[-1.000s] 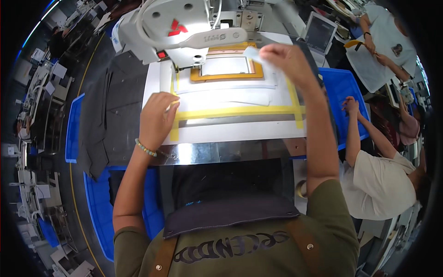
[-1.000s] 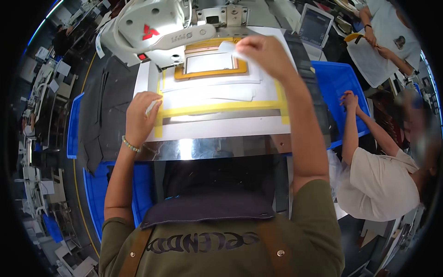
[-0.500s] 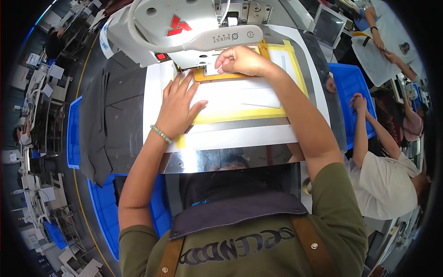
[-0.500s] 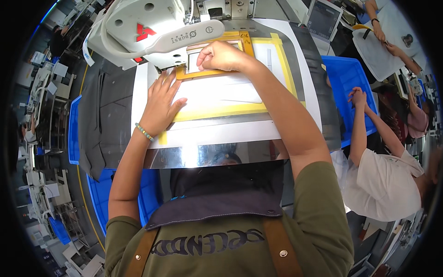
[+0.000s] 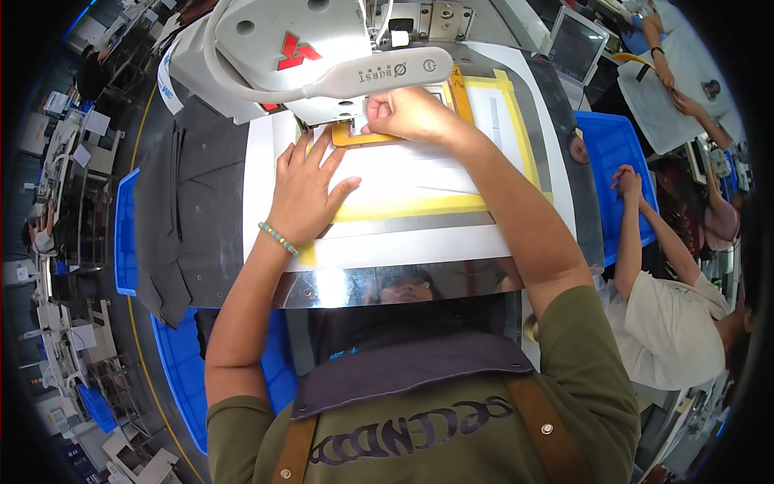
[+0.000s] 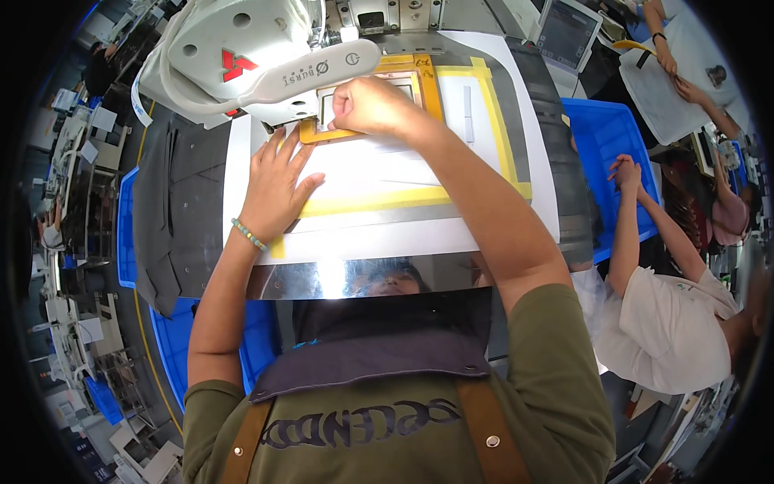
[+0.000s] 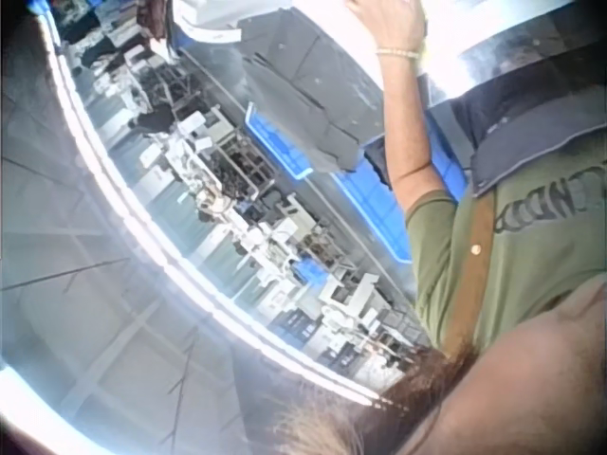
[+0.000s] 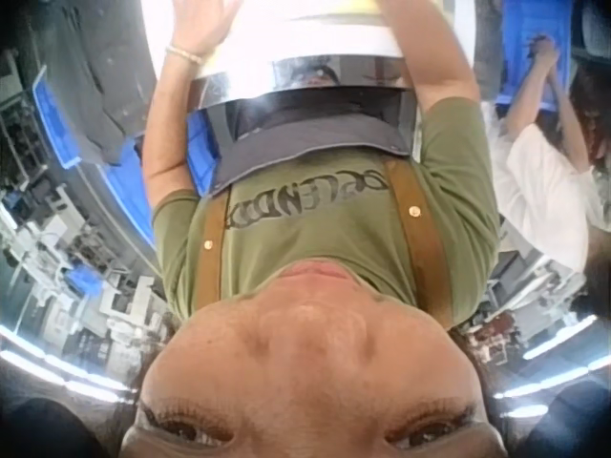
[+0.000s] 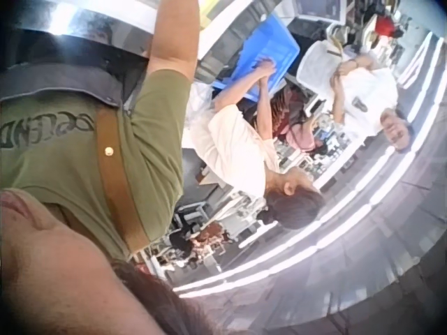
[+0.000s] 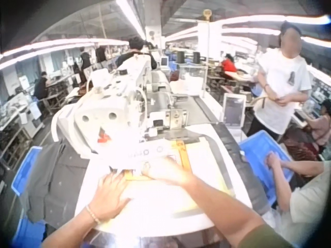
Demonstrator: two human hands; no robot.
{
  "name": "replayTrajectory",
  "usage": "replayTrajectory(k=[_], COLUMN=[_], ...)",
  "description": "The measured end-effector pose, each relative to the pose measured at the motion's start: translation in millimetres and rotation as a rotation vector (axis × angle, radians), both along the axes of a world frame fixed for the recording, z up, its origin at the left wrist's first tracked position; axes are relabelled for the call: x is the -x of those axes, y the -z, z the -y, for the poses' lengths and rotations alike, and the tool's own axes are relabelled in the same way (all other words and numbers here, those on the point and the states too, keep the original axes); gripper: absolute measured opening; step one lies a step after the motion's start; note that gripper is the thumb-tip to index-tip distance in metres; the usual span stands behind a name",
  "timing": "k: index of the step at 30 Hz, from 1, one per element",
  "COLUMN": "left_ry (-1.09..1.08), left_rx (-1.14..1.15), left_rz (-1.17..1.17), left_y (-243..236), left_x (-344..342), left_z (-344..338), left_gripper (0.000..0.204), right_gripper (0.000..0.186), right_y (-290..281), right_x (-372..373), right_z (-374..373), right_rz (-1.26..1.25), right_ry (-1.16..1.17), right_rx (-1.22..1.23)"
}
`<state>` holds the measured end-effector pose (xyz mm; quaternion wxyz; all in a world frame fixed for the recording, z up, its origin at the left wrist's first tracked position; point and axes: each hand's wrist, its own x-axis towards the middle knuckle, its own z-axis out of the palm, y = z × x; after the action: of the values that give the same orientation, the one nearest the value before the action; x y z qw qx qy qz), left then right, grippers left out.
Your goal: The person uses a sewing machine to attach white labels to dark fabric pieces. They place a fabric piece under a yellow guide frame, align the label, and operate the machine to sew it. After sewing, they remove the fabric and place it into a blue bin. The process is repeated for multiple items.
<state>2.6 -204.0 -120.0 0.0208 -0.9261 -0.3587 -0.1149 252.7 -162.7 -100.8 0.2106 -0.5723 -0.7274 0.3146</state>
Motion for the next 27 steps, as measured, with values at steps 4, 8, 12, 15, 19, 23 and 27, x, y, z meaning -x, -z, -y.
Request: replayTrajectory(k=[4, 8, 12, 15, 19, 23, 27], left_ry=[-0.014, -0.03, -0.048, -0.046, -0.043, -0.042, -0.05], left_rx=[0.005, -0.008, 0.018, 0.005, 0.004, 0.0, -0.008], left_rz=[0.021, 0.045, 0.057, 0.083, 0.089, 0.085, 0.093], left_y=[-3, 4, 5, 8, 10, 11, 12], left_x=[-2, -1, -1, -2, -2, -3, -1], left_z=[1, -1, 0, -1, -1, -2, -1], left_gripper=[0.057, 0.056, 0.056, 0.056, 0.056, 0.056, 0.054], right_gripper=[0.026, 0.02, 0.014, 0.014, 0.016, 0.016, 0.01], right_y=[-32, -52, -47, -47, -48, -50, -62], right_x=[-51, -81, -76, -72, -68, -67, -48], right_z=[3, 2, 9, 9, 11, 13, 18], right_rz=[0.028, 0.096, 0.177, 0.291, 0.316, 0.34, 0.537], right_ry=[-0.073, -0.083, -0.136, -0.133, -0.125, -0.116, -0.119], right_rx=[0.104, 0.065, 0.184, 0.17, 0.18, 0.187, 0.225])
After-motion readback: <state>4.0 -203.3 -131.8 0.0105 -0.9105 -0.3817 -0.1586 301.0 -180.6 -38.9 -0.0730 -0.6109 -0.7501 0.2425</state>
